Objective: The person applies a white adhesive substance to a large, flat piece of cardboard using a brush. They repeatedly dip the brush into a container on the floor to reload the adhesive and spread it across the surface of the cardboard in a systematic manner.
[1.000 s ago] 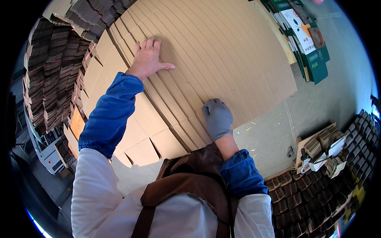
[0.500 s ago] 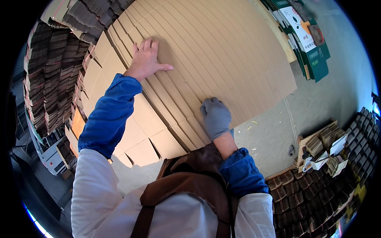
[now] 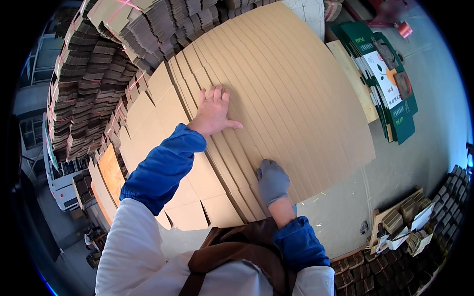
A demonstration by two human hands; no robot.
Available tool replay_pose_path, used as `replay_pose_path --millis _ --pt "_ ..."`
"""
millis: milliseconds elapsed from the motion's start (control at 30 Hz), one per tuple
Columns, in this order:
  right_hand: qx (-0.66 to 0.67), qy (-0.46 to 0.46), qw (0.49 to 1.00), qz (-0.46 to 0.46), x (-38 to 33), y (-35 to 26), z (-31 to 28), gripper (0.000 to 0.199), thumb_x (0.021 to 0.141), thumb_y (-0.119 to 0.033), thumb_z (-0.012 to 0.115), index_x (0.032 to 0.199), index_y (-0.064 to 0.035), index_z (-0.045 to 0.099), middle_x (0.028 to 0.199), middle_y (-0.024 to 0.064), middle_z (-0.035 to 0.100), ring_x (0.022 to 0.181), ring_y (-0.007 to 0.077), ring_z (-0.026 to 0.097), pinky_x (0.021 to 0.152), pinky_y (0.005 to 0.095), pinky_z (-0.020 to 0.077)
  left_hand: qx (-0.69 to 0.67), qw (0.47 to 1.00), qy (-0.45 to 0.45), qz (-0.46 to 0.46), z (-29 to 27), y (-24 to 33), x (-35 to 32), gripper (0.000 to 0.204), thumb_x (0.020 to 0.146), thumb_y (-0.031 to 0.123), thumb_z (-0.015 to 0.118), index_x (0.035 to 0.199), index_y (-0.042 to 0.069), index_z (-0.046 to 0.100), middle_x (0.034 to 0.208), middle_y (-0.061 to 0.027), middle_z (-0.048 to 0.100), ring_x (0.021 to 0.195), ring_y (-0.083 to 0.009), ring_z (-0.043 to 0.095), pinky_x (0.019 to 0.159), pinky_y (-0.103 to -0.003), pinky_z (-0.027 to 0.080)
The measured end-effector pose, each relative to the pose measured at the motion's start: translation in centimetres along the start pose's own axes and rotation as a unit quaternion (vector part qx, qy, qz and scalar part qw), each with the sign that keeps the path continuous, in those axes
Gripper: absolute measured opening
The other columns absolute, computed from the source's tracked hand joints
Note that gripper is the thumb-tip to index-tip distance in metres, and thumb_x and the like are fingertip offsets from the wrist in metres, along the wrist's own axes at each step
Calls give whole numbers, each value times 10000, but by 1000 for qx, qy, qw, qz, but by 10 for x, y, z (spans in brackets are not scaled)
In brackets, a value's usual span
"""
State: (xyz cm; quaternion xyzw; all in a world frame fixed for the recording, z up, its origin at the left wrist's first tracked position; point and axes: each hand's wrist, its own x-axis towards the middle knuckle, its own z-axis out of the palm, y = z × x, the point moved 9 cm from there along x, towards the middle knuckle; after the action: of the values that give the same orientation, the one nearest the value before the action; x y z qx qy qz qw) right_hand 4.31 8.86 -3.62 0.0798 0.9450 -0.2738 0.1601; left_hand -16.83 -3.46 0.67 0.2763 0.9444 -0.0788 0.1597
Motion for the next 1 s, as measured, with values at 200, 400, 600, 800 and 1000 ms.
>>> replay_pose_path --millis 200,400,600,800,1000 --pt "12 -26 999 17 5 4 4 197 879 -286 651 900 -106 572 880 135 647 789 351 667 669 470 537 -111 987 66 97 -14 -60 29 443 847 350 723 1197 100 614 1174 -94 602 1221 -293 502 1104 -551 320" --pt "30 -19 999 31 -2 5 0 185 861 -271 660 881 -110 572 871 128 648 785 352 663 666 477 529 -134 958 58 248 -27 -71 28 320 852 268 712 1142 153 642 1164 -37 593 1188 -256 504 1091 -535 323" --pt "48 -18 998 37 5 9 1 172 858 -256 656 857 -109 567 855 126 643 764 353 654 647 470 520 -177 953 154 192 -8 -16 -25 467 778 325 786 1160 123 609 1261 -59 525 1283 -268 459 1146 -568 285" --pt "40 2 999 21 2 2 -3 169 860 -246 651 845 -104 561 832 126 640 739 360 649 642 472 520 -208 954 169 137 15 -46 -20 513 744 362 814 1129 103 596 1261 -62 517 1285 -274 456 1159 -564 283" --pt "39 -10 998 37 2 5 -1 177 867 -256 656 850 -107 562 855 129 645 772 359 656 657 475 524 -207 958 156 123 11 -57 -14 475 755 401 797 1068 104 600 1183 -55 542 1201 -279 485 1158 -529 286"
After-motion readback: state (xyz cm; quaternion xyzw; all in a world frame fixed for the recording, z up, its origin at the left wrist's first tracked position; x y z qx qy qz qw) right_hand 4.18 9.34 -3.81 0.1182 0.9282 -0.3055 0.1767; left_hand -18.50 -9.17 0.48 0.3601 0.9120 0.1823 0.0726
